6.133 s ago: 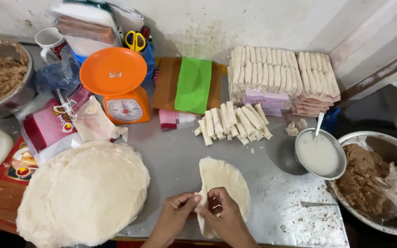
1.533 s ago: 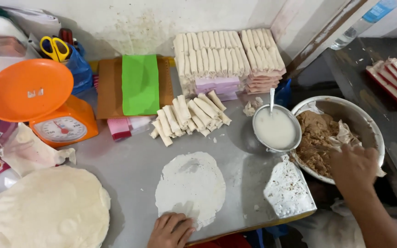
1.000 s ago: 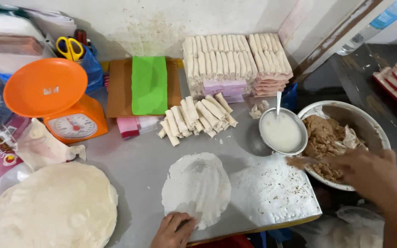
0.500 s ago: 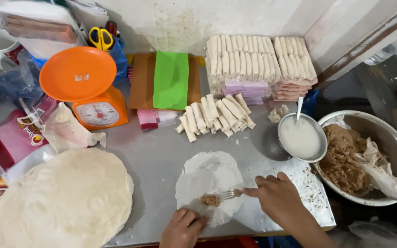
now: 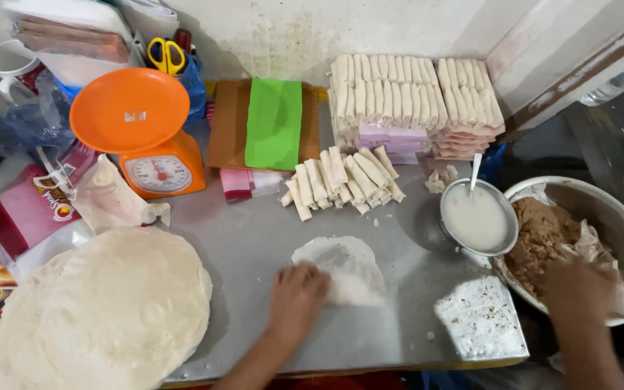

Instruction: A person is rapidly wrapping spring rolls by placing filling on thin dough wrappers and rolling them tightly.

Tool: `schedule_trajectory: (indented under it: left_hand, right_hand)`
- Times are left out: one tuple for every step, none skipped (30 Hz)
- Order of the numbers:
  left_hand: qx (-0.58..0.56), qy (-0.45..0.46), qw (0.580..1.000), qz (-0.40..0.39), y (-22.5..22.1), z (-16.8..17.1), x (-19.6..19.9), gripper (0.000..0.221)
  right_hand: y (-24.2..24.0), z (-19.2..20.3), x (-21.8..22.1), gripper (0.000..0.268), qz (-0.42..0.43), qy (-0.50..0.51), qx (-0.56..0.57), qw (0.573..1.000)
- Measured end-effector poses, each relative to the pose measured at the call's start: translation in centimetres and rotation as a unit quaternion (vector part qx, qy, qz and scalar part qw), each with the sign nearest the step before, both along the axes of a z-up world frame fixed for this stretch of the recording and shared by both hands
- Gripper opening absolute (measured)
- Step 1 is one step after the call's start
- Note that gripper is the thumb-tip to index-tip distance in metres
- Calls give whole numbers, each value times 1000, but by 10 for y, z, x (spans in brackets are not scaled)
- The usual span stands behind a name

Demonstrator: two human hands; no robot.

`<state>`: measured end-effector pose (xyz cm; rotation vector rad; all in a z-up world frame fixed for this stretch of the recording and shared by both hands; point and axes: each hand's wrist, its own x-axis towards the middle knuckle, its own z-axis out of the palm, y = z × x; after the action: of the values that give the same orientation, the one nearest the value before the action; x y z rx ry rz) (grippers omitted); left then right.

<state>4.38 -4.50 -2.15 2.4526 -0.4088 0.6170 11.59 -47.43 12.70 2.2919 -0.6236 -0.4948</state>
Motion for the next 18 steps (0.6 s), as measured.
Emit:
schedule_trajectory:
  left_hand:
    - [-45, 129, 990, 19, 4, 1, 16, 27]
    - [-89, 250, 963, 41, 8, 3, 38, 49]
    - [-89, 246, 964, 42, 9, 14, 42, 49]
    - [-121, 205, 971, -17, 10, 23, 39, 34]
    - [-153, 163, 972, -76, 11, 32, 35, 20]
    - [-152, 162, 972, -74, 8, 25, 32, 20]
    - [-93, 224, 964, -111, 7, 19, 29, 37]
    - [-33, 284, 947, -149, 5, 14, 25, 57]
    - [-31, 285, 946, -149, 6, 1, 16, 57]
    - [-36, 202, 967, -151, 7, -13, 9, 64]
    - [-41, 118, 980, -152, 9, -26, 2, 71]
    - [-41, 120, 981, -149, 11, -17, -10, 71]
    - [-91, 130, 973, -165, 14, -8, -22, 50]
    - [-139, 136, 965, -178, 17, 2, -33, 32]
    - [-139, 134, 966, -173, 18, 5, -29, 32]
    - [-106, 37, 979, -167, 18, 8, -28, 31]
    - [-71, -59, 982, -162, 17, 10, -27, 32]
    - [-73, -59, 982, -161, 14, 15, -27, 32]
  right_hand:
    - [9, -11, -5, 49, 57, 60, -32, 996]
    - [17, -20, -1, 31, 119, 113, -64, 984]
    - [42, -20, 1, 31, 121, 109, -64, 985]
    - [67, -22, -6, 36, 98, -22, 100, 990]
    - [92, -25, -13, 41, 71, -154, 260, 951]
    - [123, -61, -24, 41, 72, -154, 261, 950]
    - [155, -96, -35, 33, 58, -202, 539, 816]
    - [187, -131, -48, 27, 38, -236, 765, 598]
    - [205, -134, -54, 27, 36, -236, 765, 598]
    - [223, -138, -57, 32, 290, -213, 686, 633]
    - [243, -141, -60, 39, 523, -175, 555, 623]
    - [237, -141, -72, 39, 524, -172, 557, 621]
    - [231, -140, -85, 34, 507, -152, 583, 616]
    - [225, -140, -95, 30, 494, -133, 607, 609]
    - [224, -134, -87, 30, 498, -130, 607, 605]
    - [221, -129, -83, 26, 501, -161, 591, 612]
    - [217, -123, -78, 30, 504, -193, 573, 617]
    - [217, -119, -83, 30, 504, -191, 573, 618]
